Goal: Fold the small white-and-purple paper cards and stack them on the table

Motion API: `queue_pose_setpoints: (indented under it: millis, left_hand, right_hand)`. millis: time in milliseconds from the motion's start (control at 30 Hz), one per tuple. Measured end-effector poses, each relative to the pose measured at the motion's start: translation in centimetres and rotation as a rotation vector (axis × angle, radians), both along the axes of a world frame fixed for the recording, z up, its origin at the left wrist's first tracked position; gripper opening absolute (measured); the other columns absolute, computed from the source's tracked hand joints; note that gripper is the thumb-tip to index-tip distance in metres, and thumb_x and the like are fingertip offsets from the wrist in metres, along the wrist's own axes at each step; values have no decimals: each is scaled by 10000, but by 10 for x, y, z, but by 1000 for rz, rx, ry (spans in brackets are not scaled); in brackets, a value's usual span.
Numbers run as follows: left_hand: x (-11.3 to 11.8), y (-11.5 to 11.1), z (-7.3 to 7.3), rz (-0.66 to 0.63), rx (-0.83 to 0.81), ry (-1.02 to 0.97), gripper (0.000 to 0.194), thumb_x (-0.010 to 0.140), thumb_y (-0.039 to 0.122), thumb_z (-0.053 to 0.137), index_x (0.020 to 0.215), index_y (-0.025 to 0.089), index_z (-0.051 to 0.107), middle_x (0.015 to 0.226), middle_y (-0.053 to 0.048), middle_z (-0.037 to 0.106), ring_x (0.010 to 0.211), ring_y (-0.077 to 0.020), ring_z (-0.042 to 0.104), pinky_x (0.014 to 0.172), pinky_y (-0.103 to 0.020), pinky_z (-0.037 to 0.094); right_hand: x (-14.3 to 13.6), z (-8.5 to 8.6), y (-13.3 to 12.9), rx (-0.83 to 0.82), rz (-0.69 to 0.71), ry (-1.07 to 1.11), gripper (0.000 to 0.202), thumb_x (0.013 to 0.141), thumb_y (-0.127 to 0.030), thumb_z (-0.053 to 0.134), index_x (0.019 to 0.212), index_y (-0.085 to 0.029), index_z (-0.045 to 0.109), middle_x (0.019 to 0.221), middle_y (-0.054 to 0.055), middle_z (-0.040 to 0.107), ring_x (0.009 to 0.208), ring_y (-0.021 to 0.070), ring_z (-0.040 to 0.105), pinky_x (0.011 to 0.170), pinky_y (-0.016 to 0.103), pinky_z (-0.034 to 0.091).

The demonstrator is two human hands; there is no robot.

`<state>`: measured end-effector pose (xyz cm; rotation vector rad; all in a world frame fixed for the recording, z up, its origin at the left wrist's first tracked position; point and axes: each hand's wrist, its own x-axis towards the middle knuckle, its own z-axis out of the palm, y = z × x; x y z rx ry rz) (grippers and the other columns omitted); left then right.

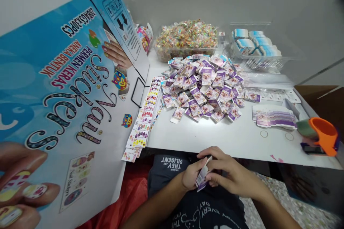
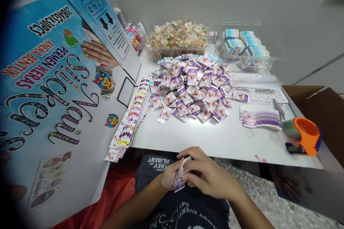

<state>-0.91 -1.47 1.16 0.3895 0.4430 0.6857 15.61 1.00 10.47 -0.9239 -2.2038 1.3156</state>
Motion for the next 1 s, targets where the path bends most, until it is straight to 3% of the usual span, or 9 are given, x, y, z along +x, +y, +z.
queue_pose_setpoints:
  millis: [100,167,333,533,633,767,900,1000]
  left_hand:
    - [-4,4,-3,165,104,252,605,847,746,590,854,156,720,814,-54,702,797,-185,623,765,-302,488]
    - [-5,7,-1,222,132,333,519,889,660,615,982,164,738,988,-62,736,993,-220,630,925,-333,470]
    - [5,8,10,280,-20,103,493,872,604,667,1036,143,727,1003,-89,740,1081,-276,642,997,-391,454]
    - [6,13,25,406,-272,43,299,800,411,687,931,144,711,840,-64,726,932,-263,687,869,-358,510]
    - [2,16,28,357,-296,43,285,758,368,658,890,121,707,748,-64,702,813,-255,685,776,-353,521]
    - [2,15,19,359,-330,114,188,700,279,629,806,129,667,694,-36,674,663,-194,644,678,-309,507]
    - [6,12,7,186,-396,165,207,725,356,565,705,153,601,557,-11,593,464,-162,557,515,-285,464]
    - [6,14,7,97,-376,184,278,779,411,533,801,148,622,560,-5,595,435,-172,559,469,-278,457]
  right_hand:
    - [-2,1,0,43,-54,-67,143,1003,-216,513,959,-228,649,1277,95,595,1142,218,601,974,400,555]
    - [-3,-1,2,120,-89,-164,136,995,-188,498,955,-218,624,1241,111,593,1128,242,591,950,439,555]
    - [-11,-13,0,245,-149,-284,139,988,-161,492,1024,-201,620,1211,136,595,1121,275,587,927,496,554]
    - [-16,-35,-12,377,-344,-141,378,962,-231,592,1328,-219,502,1407,177,522,1280,303,545,1011,492,541]
    - [-14,-42,-17,357,-369,-76,358,954,-213,597,1306,-243,541,1392,157,535,1236,279,575,983,447,559]
    - [-11,-44,-19,256,-341,-70,303,969,-218,579,1270,-258,587,1388,136,548,1242,259,563,1001,437,544]
    - [-12,-48,-17,256,-335,-41,104,970,-209,571,1034,-234,650,1288,111,634,1176,242,607,961,421,554]
    - [-14,-58,-17,341,-362,-22,190,969,-172,563,1124,-241,649,1207,85,706,1091,222,670,1007,465,528]
